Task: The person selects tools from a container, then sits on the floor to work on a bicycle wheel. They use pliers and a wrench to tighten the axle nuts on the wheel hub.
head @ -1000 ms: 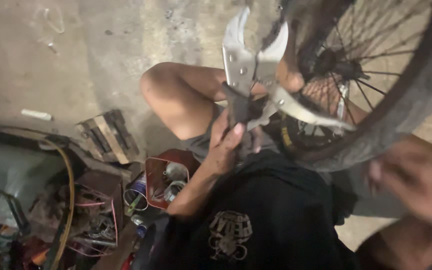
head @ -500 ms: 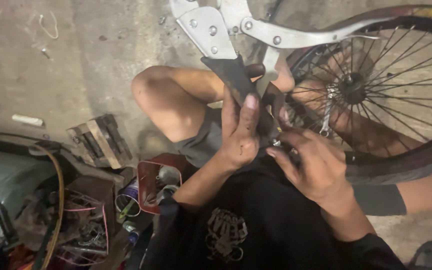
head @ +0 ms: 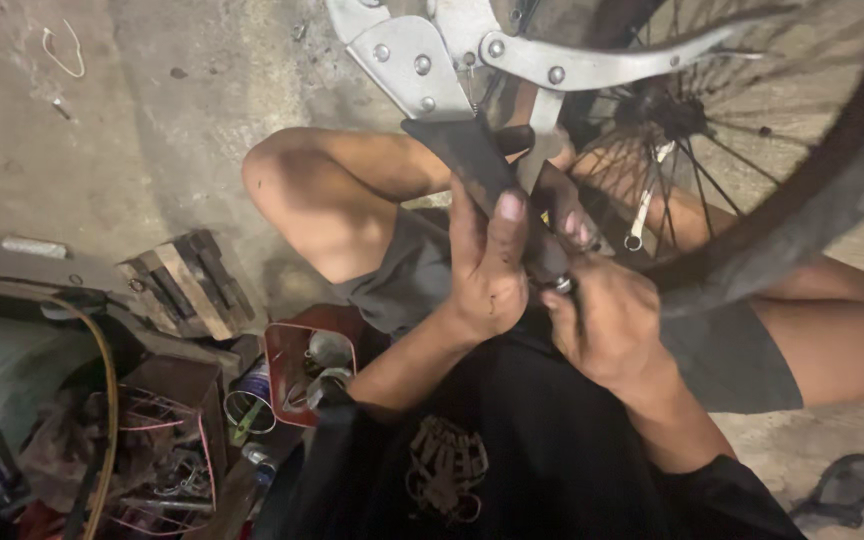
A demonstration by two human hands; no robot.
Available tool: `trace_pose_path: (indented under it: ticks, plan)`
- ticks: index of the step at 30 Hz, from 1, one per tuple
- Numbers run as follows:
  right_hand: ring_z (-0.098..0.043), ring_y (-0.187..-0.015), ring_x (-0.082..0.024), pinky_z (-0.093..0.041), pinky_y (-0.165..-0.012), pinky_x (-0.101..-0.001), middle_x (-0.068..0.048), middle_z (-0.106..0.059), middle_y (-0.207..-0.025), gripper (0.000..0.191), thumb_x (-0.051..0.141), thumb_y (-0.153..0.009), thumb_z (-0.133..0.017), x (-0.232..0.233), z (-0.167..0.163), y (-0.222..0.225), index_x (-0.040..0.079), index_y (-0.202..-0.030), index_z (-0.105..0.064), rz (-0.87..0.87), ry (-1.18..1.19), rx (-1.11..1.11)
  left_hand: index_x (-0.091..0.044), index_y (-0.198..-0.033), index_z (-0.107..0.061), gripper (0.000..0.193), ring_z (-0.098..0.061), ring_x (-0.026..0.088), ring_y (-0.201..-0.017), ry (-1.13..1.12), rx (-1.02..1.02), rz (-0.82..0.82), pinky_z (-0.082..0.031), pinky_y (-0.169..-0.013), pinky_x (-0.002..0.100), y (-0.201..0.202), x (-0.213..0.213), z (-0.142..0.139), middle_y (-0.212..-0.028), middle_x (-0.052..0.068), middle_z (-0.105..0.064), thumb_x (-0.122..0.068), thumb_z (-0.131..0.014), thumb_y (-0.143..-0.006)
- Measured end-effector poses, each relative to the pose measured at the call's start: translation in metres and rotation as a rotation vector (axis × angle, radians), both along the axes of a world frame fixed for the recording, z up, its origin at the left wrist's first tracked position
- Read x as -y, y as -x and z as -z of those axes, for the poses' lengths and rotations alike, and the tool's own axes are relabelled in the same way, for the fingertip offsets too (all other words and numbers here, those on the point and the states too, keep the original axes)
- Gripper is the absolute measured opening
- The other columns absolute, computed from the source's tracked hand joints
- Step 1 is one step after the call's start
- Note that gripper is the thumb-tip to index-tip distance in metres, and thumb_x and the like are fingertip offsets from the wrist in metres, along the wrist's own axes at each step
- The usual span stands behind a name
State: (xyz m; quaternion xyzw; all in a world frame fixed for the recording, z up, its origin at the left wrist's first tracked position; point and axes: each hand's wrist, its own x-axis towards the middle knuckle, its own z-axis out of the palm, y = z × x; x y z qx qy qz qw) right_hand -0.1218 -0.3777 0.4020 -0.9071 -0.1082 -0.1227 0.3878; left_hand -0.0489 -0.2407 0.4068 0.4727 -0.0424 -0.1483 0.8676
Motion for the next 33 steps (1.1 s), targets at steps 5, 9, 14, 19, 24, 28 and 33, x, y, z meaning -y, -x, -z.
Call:
trace_pose_path:
  ticks: [5, 9, 14, 19, 24, 28, 33]
  plan:
    - [-0.067, -0.057, -0.026, -0.054, -0.059, -0.0347, -0.017, -0.068, -0.073, 0.038, 0.022, -0.103, -0.052, -0.007, 0.013, 0.020, -0.008, -0.116, -0.072, 0.276, -0.795, -0.727, -0.004, -0.148, -0.029, 0.036, -0.059, 0.019, -0.089, 0.079, -0.035, 0.030, -0.053, -0.084, 0.031, 0.001, 0.001, 0.002, -0.106, 0.012, -0.059, -0.024, -0.038, -0.120]
    - [-0.072, -0.082, -0.032, -0.057, -0.075, -0.0372, -0.023, -0.070, -0.095, 0.036, 0.020, -0.104, -0.050, -0.009, 0.015, 0.015, -0.011, -0.119, -0.062, 0.215, -0.473, -0.294, -0.004, -0.147, -0.028, 0.034, -0.060, 0.021, -0.091, -0.033, -0.012, 0.014, -0.052, -0.083, 0.031, 0.002, 0.005, 0.004, -0.106, 0.014, -0.059, -0.023, -0.037, -0.120]
    - [-0.074, -0.102, -0.044, -0.061, -0.089, -0.0433, -0.032, -0.069, -0.111, 0.034, 0.016, -0.108, -0.057, -0.008, 0.014, 0.003, -0.016, -0.119, -0.056, 0.183, 0.021, 0.114, -0.008, -0.147, -0.029, 0.030, -0.059, 0.020, -0.091, 0.098, 0.037, 0.023, -0.052, -0.086, 0.032, 0.004, 0.015, 0.005, -0.104, 0.012, -0.057, -0.023, -0.038, -0.123]
    - [-0.076, -0.097, -0.037, -0.058, -0.082, -0.0355, -0.026, -0.069, -0.106, 0.043, 0.018, -0.107, -0.048, -0.012, 0.024, 0.013, -0.020, -0.125, -0.054, 0.225, -0.268, 0.016, -0.007, -0.149, -0.030, 0.033, -0.058, 0.019, -0.090, 0.120, 0.030, 0.055, -0.051, -0.084, 0.031, 0.006, 0.016, 0.007, -0.102, 0.011, -0.056, -0.022, -0.038, -0.120]
    - [-0.061, -0.064, -0.026, -0.048, -0.063, -0.0334, -0.016, -0.058, -0.080, 0.028, 0.020, -0.105, -0.054, -0.005, 0.023, 0.022, -0.007, -0.108, -0.060, 0.182, -0.318, -0.234, -0.004, -0.142, -0.039, 0.031, -0.058, 0.018, -0.092, 0.001, -0.012, 0.035, -0.051, -0.083, 0.031, 0.010, 0.008, 0.021, -0.106, 0.012, -0.057, -0.023, -0.039, -0.119]
    - [-0.067, -0.100, -0.026, -0.058, -0.091, -0.0355, -0.021, -0.056, -0.121, 0.051, 0.040, -0.110, -0.054, 0.001, 0.006, 0.021, -0.003, -0.135, -0.047, 0.236, -0.420, -0.020, -0.005, -0.139, -0.045, 0.028, -0.060, 0.014, -0.087, -0.146, 0.019, 0.019, -0.052, -0.077, 0.028, 0.011, -0.012, 0.044, -0.104, 0.010, -0.062, -0.027, -0.042, -0.120]
    - [-0.038, -0.143, -0.049, -0.028, -0.123, -0.0593, -0.031, -0.041, -0.149, 0.079, 0.060, -0.104, -0.051, 0.002, 0.042, -0.003, -0.005, -0.147, -0.038, 0.319, 0.009, -0.118, -0.006, -0.151, -0.035, 0.046, -0.056, 0.012, -0.094, -0.152, -0.121, 0.049, -0.049, -0.080, 0.028, 0.027, -0.036, 0.079, -0.118, 0.008, -0.059, -0.022, -0.050, -0.111]
